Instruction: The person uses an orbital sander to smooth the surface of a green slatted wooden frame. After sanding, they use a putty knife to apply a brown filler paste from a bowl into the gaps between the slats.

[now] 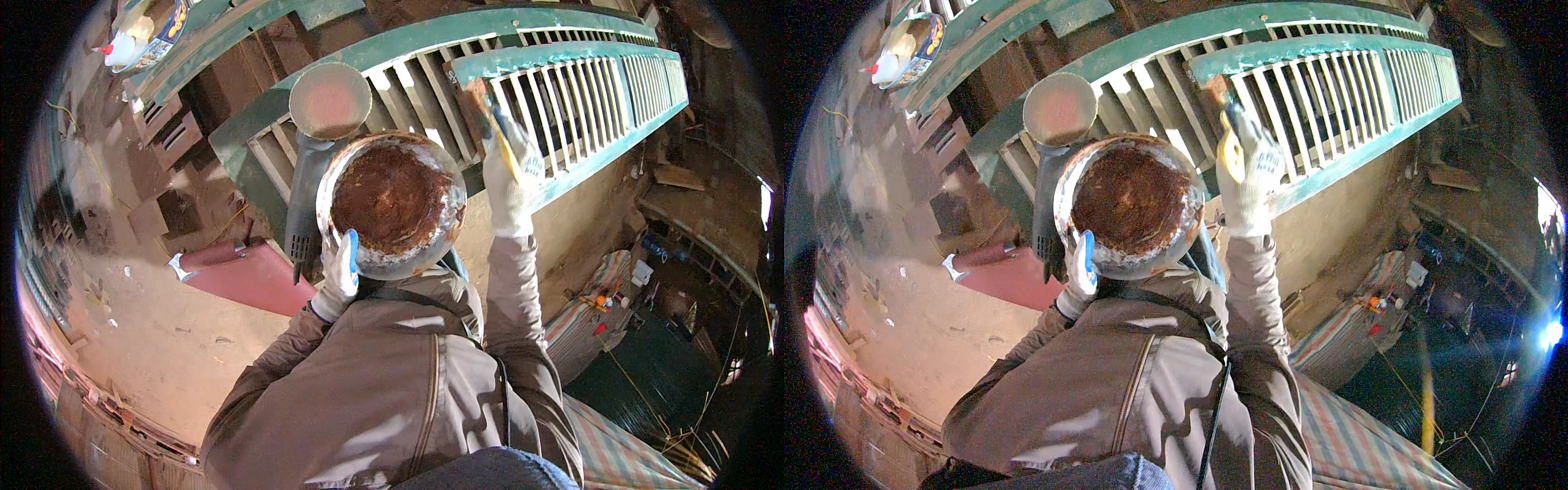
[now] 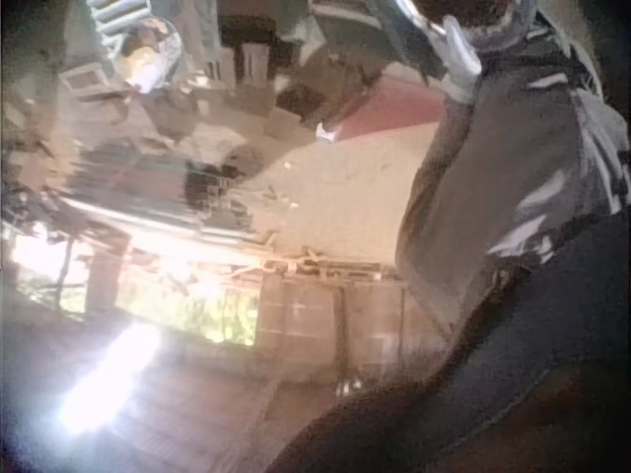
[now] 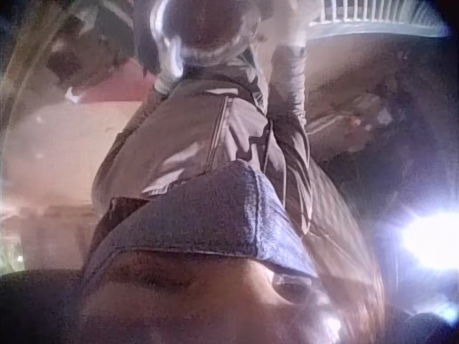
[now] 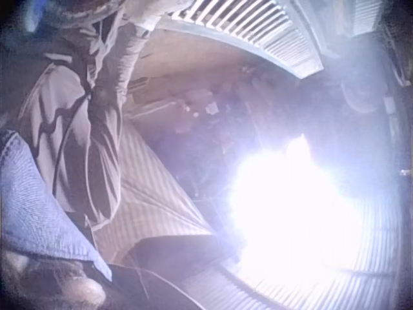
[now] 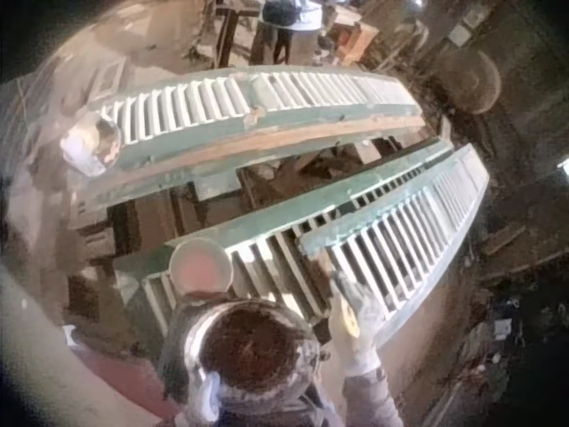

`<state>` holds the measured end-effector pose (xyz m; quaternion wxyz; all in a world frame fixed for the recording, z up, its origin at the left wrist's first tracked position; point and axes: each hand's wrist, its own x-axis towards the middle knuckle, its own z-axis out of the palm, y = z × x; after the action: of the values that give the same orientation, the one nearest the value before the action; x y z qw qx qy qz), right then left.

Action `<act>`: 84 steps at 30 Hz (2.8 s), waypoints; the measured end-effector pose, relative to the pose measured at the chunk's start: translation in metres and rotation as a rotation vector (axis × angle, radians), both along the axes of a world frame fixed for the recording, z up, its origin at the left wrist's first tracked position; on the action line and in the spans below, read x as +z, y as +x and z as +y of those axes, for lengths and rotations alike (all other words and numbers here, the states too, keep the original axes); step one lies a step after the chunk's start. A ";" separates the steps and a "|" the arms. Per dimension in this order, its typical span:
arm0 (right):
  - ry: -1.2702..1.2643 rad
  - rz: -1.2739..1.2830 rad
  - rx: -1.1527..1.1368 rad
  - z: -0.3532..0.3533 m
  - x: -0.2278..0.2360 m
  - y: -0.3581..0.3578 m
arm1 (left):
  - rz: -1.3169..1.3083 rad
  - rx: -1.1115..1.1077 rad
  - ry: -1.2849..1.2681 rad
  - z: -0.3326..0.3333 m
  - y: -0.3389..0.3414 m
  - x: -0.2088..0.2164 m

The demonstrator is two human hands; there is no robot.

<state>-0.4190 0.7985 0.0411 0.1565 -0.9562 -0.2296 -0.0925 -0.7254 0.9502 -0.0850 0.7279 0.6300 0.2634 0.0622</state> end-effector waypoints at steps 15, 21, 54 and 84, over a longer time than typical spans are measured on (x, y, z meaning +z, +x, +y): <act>0.032 0.133 -0.016 -0.017 -0.002 -0.011 | -0.130 -0.146 0.485 0.011 0.001 0.002; -0.129 0.050 0.089 -0.027 -0.024 -0.018 | -0.139 -0.215 0.403 0.009 -0.021 -0.021; 0.016 0.028 0.170 0.015 -0.017 0.018 | 0.240 0.145 -0.520 0.000 0.005 -0.002; -0.054 -0.009 0.024 -0.029 0.008 -0.023 | -0.250 -0.221 0.640 0.025 -0.028 -0.046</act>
<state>-0.4420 0.7698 0.0492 0.1308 -0.9567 -0.2443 -0.0886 -0.7538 0.9748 -0.1313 0.5229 0.8381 0.0698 0.1390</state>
